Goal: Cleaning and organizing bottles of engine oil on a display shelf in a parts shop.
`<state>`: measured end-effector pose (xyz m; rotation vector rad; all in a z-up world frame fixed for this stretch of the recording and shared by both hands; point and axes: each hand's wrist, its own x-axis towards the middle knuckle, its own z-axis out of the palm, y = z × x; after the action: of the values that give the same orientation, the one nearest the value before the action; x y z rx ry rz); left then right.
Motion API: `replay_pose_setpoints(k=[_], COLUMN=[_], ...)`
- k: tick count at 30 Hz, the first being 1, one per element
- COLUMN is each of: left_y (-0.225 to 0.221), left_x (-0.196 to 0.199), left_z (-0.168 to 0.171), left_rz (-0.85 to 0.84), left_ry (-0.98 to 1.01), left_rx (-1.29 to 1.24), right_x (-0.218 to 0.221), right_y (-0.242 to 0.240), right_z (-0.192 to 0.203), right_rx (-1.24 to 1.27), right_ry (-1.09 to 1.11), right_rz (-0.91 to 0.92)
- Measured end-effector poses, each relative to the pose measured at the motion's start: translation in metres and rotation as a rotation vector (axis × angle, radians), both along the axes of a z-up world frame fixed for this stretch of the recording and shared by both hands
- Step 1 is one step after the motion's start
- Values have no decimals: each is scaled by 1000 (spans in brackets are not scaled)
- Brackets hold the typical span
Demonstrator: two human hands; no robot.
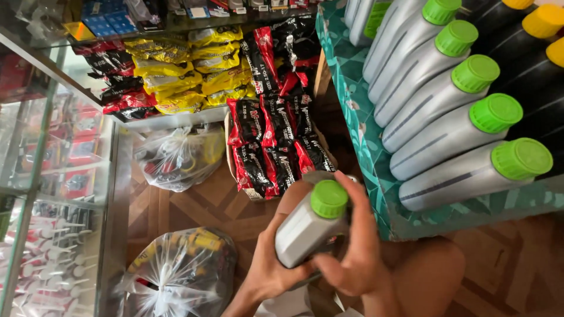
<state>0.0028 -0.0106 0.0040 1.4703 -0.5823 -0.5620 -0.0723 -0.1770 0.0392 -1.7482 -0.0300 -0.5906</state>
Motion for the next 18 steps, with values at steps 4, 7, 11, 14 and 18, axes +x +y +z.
replay_pose_setpoints(k=[4,7,11,14,18], left_y=[6,9,12,10,-2], left_x=[4,14,27,30,29], left_z=[-34,-28,-9,-16,-4], left_rz=[146,213,117,-22,-110], left_ry=[121,139,99,118,135], left_rx=[-101,-188,-213,-213,-247], right_x=[-7,-22,-30,-38,-39], right_y=[19,39,44,26,16], right_z=[-41,-99,-135,-158,-167], right_rx=[-169,174,778,776,671], right_ry=[65,122,102,133,124], right_rz=[-42,50,132,148,95])
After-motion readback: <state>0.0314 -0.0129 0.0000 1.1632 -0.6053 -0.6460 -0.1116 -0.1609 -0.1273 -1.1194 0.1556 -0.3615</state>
